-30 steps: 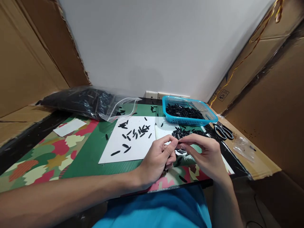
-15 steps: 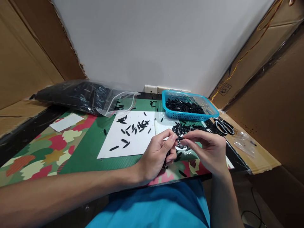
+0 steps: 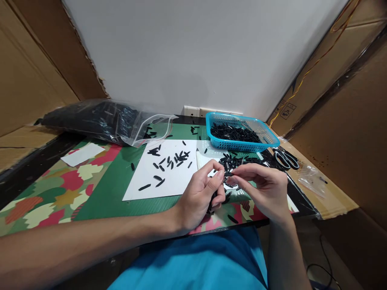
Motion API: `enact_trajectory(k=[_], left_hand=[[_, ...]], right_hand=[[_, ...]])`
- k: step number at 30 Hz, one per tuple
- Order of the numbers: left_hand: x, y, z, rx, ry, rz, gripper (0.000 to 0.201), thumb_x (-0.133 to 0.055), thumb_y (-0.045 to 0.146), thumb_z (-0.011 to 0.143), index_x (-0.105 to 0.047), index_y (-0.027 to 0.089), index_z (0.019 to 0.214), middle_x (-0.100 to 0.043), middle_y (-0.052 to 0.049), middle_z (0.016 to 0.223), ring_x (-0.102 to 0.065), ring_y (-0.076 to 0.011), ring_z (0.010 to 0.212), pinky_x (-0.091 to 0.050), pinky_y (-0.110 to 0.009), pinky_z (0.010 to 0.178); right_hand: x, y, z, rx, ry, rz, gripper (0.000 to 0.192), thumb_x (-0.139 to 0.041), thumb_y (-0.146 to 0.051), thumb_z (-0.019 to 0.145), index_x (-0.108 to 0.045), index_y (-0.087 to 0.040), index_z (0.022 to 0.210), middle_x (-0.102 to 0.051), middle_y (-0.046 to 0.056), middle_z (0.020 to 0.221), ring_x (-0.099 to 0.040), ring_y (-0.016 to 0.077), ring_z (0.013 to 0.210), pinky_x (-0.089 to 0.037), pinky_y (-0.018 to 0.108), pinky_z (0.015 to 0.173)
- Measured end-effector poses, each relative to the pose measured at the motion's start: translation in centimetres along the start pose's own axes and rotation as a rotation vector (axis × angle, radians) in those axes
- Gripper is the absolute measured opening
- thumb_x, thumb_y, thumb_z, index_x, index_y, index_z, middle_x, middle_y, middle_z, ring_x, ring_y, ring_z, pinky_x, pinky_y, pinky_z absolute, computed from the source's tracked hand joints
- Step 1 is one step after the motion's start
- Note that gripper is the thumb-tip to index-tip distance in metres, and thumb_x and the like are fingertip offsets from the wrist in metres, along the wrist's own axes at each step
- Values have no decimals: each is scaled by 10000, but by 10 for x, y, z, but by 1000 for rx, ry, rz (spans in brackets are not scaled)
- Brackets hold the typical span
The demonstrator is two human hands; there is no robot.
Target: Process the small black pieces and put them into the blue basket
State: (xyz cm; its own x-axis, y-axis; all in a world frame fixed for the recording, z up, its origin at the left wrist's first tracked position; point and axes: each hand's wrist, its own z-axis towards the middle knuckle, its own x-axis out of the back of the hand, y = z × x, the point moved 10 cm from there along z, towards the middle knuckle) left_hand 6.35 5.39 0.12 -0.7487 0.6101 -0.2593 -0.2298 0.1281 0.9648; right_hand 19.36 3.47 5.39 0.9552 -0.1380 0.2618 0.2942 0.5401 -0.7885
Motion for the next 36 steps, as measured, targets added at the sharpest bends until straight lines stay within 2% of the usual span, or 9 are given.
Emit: enact_trajectory(k=[8,13,19,28,30,31,34,36], left_hand=[[0,2,-1,-14,2,30,352,-507,610,1069,-425,269,1035,-451,113,551,-330,-81,451,-283,-167,446],[-1,2,-1,-24,-4,21,318,-501,575,1086,-434,269,1035,-452,114,550,-318,-74,456,-282,-162,451],[1,-1,0,-15,7,-13,350,-503,566,1091,-464,242,964,-461,96,568,-319,-57,476,-314,-153,480],[0,0,1,-31,15,-53,350,-530,548,1085,-474,231,947,-478,85,593,-347,-57,478,-311,-150,465],[1,1,2,-42,24,-70,358,-537,544,1081,-478,226,927,-482,81,598,-364,-57,476,-321,-152,463],[1,1,2,-42,22,-81,367,-534,545,1082,-476,225,913,-481,80,591,-366,-57,472,-323,-152,462],[0,-2,4,-15,2,-112,386,-514,552,1086,-464,225,887,-476,80,564,-342,-56,459,-302,-145,451],[0,-4,5,3,1,-127,385,-509,550,1086,-467,224,885,-473,79,562,-330,-55,457,-280,-137,443]], right_hand=[[1,0,-2,-1,25,35,94,-859,-221,909,-830,-230,998,-844,44,872,-836,224,742,-711,324,714],[2,0,-2,5,25,51,128,-851,-185,914,-828,-246,1024,-840,23,874,-829,200,735,-694,293,706],[0,-2,-1,10,2,-14,32,-827,-218,943,-834,-245,958,-838,14,833,-816,193,711,-685,291,693],[0,-3,-1,44,5,-48,14,-823,-211,949,-823,-225,951,-834,16,823,-809,188,694,-679,291,671],[8,-15,-1,105,105,-60,28,-816,-192,949,-817,-216,962,-831,22,834,-807,198,692,-677,314,651],[18,-24,-1,154,215,-60,41,-810,-182,948,-813,-216,972,-824,22,836,-805,205,690,-674,329,637],[60,-57,-10,334,659,-96,45,-778,-186,965,-794,-223,987,-757,15,801,-785,222,679,-650,365,581],[81,-74,-9,419,838,-202,19,-759,-223,984,-776,-221,978,-696,21,777,-773,230,693,-628,367,572]])
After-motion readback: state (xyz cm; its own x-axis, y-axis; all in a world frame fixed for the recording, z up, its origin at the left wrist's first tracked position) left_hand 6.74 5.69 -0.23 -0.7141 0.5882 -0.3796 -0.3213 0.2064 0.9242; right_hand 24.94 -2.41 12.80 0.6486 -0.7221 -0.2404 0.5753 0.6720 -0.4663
